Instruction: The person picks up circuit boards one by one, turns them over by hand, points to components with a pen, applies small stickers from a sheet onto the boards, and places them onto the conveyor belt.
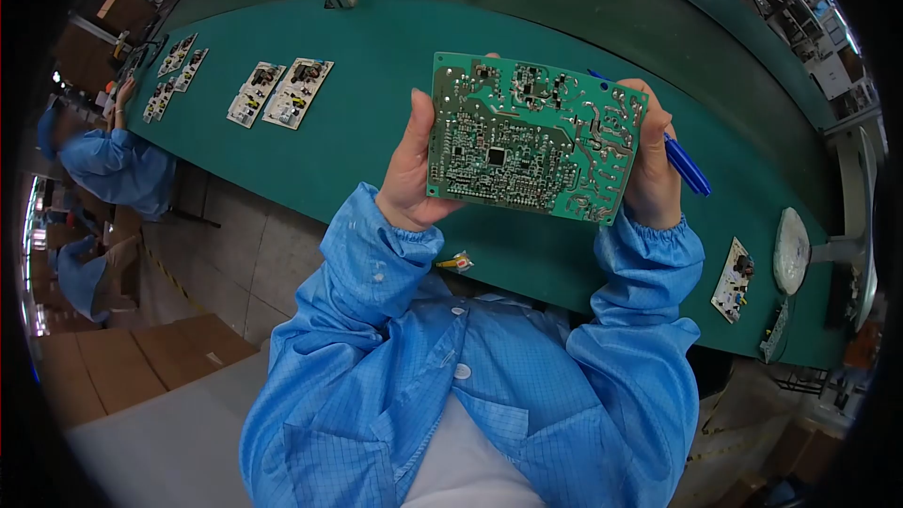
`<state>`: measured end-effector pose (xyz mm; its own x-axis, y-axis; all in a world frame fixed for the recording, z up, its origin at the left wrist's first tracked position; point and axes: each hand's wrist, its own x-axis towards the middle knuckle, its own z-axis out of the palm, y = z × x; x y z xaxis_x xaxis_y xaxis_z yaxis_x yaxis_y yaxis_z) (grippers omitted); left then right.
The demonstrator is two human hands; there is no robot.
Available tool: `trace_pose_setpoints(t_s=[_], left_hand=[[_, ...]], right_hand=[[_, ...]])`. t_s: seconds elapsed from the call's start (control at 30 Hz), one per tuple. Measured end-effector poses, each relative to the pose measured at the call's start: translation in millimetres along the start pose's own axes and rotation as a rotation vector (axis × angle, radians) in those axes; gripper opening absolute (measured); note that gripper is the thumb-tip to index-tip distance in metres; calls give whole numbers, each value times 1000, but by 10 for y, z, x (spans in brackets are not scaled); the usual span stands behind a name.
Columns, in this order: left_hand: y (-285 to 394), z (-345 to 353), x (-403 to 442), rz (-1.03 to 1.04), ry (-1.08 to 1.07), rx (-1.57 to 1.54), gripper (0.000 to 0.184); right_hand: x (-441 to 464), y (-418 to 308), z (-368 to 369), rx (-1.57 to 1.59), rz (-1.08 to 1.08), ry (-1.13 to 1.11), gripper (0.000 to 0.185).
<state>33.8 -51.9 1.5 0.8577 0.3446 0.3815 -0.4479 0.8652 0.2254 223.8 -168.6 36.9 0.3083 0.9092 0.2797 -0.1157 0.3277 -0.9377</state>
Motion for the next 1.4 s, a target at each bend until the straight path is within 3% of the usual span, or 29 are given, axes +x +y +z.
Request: trace_pose_setpoints(t_s=[0.23,0.3,0.37,0.43,0.63,0.7,0.8,0.83,0.9,0.93,0.97,1.0,1.03,1.2,1.4], left_hand=[[30,10,-18,-7,-43,19,67],[62,44,-42,-9,-44,39,67],[94,126,-62,-24,119,390,67],[98,150,-74,-27,130,398,68],[96,187,-74,-23,152,467,70],[112,181,-72,-32,161,500,71],[204,128,-54,-15,28,393,66],[271,124,-50,10,-27,570,62],[402,126,-13,36,-86,748,57],[469,147,18,154,-116,980,52],[512,175,42,275,-146,1212,46],[510,205,69,369,-130,1208,35],[529,224,89,370,-131,1212,35],[572,222,159,612,-148,1545,33],[550,166,235,674,-120,1470,29]], right_hand=[[-21,15,20,148,20,103,74],[-54,29,-100,-51,-2,15,73],[-74,-5,-134,-126,-2,-44,73],[-109,-64,-85,-207,0,-98,72],[-143,-235,98,-208,7,-100,60],[-134,-291,149,-237,104,-98,46],[-131,-297,80,-365,108,-51,38],[-129,-298,86,-367,106,-50,38],[-116,-299,107,-544,-156,77,31],[-104,-283,123,-545,-159,77,31],[-86,-259,144,-521,-353,82,29],[-59,-244,157,-492,-547,86,28],[15,-266,95,-632,-726,-26,26],[91,-293,120,-705,-880,-12,30],[136,-264,93,-748,-924,35,33]])
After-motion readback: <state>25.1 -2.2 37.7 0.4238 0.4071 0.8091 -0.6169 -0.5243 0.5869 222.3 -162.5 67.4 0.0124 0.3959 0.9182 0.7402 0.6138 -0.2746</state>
